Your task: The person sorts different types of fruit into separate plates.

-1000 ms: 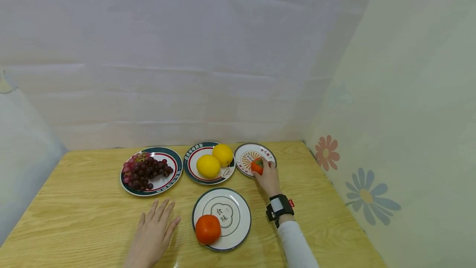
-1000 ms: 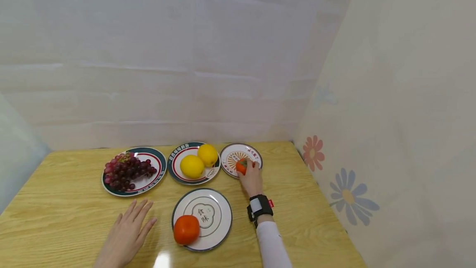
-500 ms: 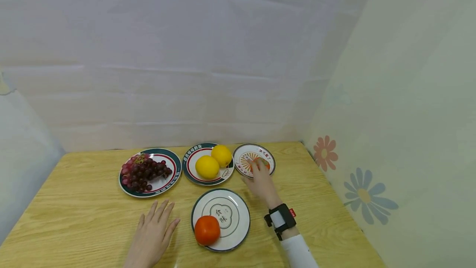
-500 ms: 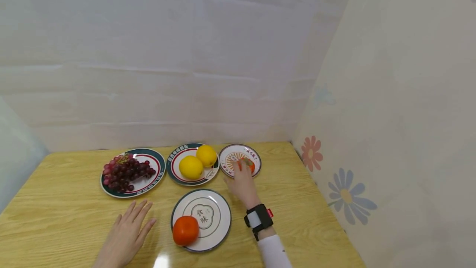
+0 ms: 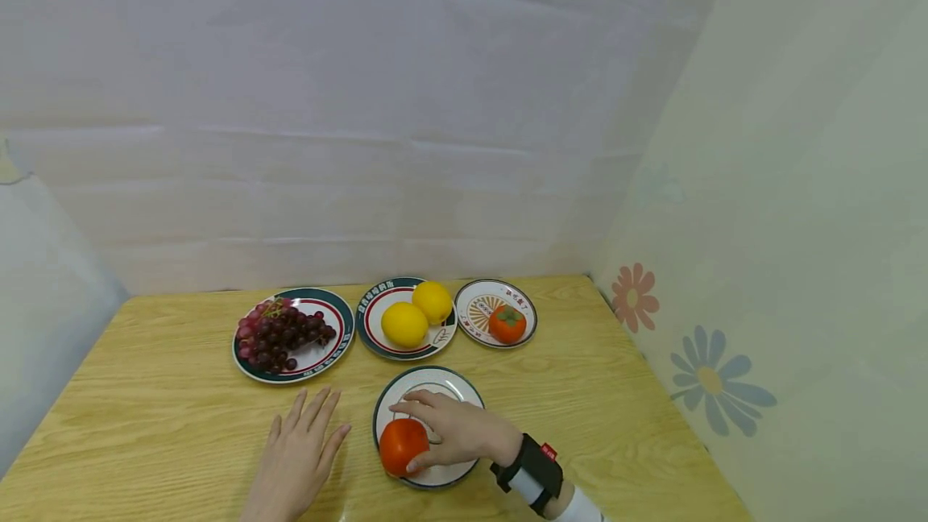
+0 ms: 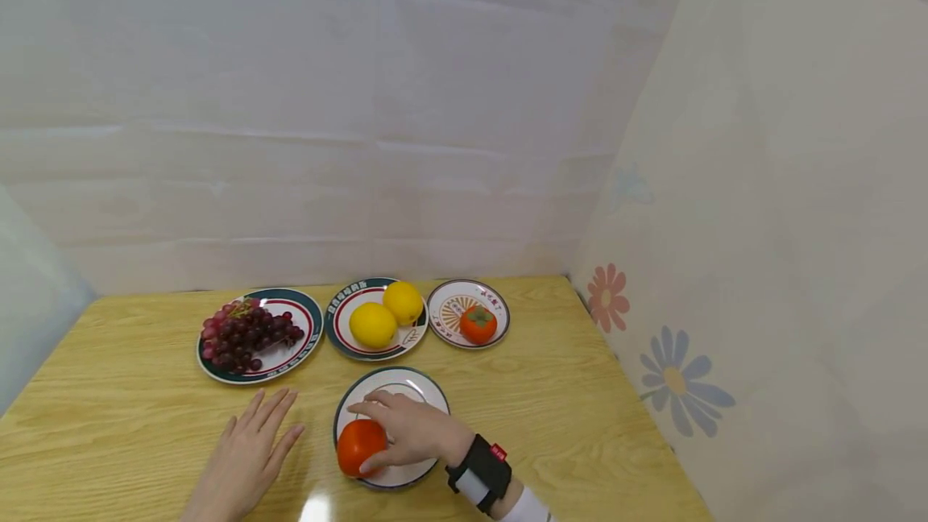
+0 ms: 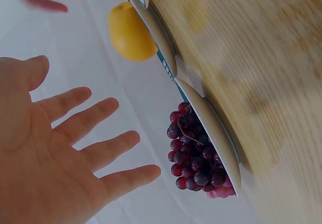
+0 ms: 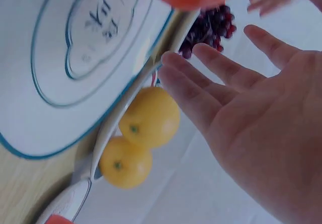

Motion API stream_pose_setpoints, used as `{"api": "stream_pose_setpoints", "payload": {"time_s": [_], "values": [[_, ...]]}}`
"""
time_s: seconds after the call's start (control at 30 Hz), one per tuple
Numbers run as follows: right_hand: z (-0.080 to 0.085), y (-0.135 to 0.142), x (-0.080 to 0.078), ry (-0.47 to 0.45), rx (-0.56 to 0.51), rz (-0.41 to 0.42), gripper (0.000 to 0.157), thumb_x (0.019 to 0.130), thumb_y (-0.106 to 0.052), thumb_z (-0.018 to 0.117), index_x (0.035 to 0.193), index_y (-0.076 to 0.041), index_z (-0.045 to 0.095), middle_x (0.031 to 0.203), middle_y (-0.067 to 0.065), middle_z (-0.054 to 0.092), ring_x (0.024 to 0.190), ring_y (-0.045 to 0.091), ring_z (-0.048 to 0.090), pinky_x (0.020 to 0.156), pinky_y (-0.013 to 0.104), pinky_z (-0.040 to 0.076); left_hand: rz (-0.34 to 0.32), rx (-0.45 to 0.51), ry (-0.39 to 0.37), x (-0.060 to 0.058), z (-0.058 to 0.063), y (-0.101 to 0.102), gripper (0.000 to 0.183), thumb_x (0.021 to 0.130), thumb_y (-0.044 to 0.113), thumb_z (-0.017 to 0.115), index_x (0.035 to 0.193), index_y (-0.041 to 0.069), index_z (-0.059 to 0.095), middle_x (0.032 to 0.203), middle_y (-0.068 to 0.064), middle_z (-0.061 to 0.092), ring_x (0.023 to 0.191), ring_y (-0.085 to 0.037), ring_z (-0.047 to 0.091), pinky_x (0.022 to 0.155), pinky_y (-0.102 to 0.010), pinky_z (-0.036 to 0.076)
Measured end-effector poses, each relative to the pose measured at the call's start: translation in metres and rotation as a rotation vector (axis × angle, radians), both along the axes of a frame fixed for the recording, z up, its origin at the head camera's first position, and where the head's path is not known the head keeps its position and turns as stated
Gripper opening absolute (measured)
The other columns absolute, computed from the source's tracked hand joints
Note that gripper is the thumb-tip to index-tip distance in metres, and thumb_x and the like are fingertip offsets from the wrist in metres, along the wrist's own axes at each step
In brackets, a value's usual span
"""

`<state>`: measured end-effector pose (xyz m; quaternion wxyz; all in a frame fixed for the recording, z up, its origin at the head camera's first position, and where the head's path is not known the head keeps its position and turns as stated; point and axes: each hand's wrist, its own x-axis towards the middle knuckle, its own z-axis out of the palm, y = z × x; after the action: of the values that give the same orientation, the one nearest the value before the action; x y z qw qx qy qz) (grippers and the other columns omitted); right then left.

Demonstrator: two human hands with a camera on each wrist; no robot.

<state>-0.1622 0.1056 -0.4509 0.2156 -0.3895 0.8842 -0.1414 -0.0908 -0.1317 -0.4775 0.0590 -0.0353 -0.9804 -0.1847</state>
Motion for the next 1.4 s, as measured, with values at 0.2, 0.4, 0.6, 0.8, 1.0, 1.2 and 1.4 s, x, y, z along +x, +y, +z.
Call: {"api": "stream_pose_setpoints", "payload": {"time_s": [0.2, 0.4, 0.6, 0.8, 1.0, 1.2, 1.4], "values": [[-0.015, -0.006, 0.009, 0.056, 0.014, 0.073, 0.072, 0.078, -0.05, 0.068, 0.139, -0.032, 0.035, 0.136, 0.0, 0.044, 0.109, 0.01, 0.052, 0.087, 0.028, 0.052, -0.007, -0.005, 0.01, -0.001, 0.0, 0.0, 0.05, 0.094, 0.04, 0.049, 0.135, 0.01, 0.048, 0.138, -0.012, 0.048, 0.13, -0.04, 0.033, 0.095, -0.073, 0.03], [-0.022, -0.009, 0.009, 0.136, -0.025, 0.045, 0.06, 0.077, -0.044, 0.073, 0.128, -0.032, 0.045, 0.124, -0.003, 0.052, 0.097, 0.005, 0.054, 0.081, 0.023, 0.052, -0.013, -0.005, 0.016, 0.0, 0.0, 0.001, 0.05, 0.094, 0.039, 0.05, 0.135, 0.011, 0.048, 0.138, -0.012, 0.048, 0.13, -0.04, 0.034, 0.095, -0.072, 0.031], [-0.013, 0.001, -0.001, 0.189, -0.078, -0.073, 0.061, 0.072, -0.038, 0.079, 0.124, -0.031, 0.048, 0.123, -0.001, 0.052, 0.102, 0.011, 0.054, 0.081, 0.03, 0.054, -0.014, -0.003, 0.018, 0.0, 0.0, 0.0, 0.05, 0.094, 0.039, 0.049, 0.135, 0.011, 0.048, 0.138, -0.012, 0.048, 0.129, -0.041, 0.034, 0.094, -0.072, 0.031], [-0.003, 0.027, -0.039, 0.244, -0.211, -0.33, 0.064, 0.073, -0.029, 0.079, 0.128, -0.021, 0.047, 0.124, 0.009, 0.051, 0.104, 0.025, 0.056, 0.083, 0.045, 0.054, -0.014, -0.005, 0.029, 0.001, 0.0, 0.0, 0.049, 0.094, 0.038, 0.05, 0.134, 0.01, 0.048, 0.137, -0.013, 0.049, 0.129, -0.041, 0.034, 0.094, -0.072, 0.032], [-0.02, 0.051, -0.081, 0.427, -0.223, -0.561, 0.065, 0.07, -0.03, 0.081, 0.125, -0.015, 0.05, 0.119, 0.014, 0.054, 0.098, 0.031, 0.059, 0.082, 0.05, 0.054, -0.008, -0.001, -0.004, 0.001, 0.0, -0.002, 0.05, 0.095, 0.04, 0.048, 0.135, 0.01, 0.047, 0.138, -0.012, 0.047, 0.13, -0.041, 0.033, 0.095, -0.073, 0.03], [-0.04, 0.06, -0.103, 0.527, -0.21, -0.667, 0.067, 0.069, -0.028, 0.082, 0.125, -0.011, 0.052, 0.112, 0.017, 0.054, 0.096, 0.032, 0.059, 0.079, 0.048, 0.056, -0.001, 0.001, 0.011, 0.002, 0.0, -0.003, 0.05, 0.094, 0.039, 0.049, 0.135, 0.01, 0.048, 0.137, -0.012, 0.049, 0.129, -0.041, 0.034, 0.095, -0.072, 0.031], [-0.047, 0.059, -0.121, 0.538, -0.204, -0.785, 0.067, 0.071, -0.033, 0.08, 0.128, -0.012, 0.052, 0.113, 0.019, 0.053, 0.097, 0.035, 0.057, 0.079, 0.051, 0.055, 0.004, 0.0, 0.04, 0.002, -0.001, -0.004, 0.049, 0.094, 0.037, 0.051, 0.134, 0.009, 0.049, 0.137, -0.012, 0.049, 0.128, -0.04, 0.035, 0.094, -0.072, 0.032]]}}
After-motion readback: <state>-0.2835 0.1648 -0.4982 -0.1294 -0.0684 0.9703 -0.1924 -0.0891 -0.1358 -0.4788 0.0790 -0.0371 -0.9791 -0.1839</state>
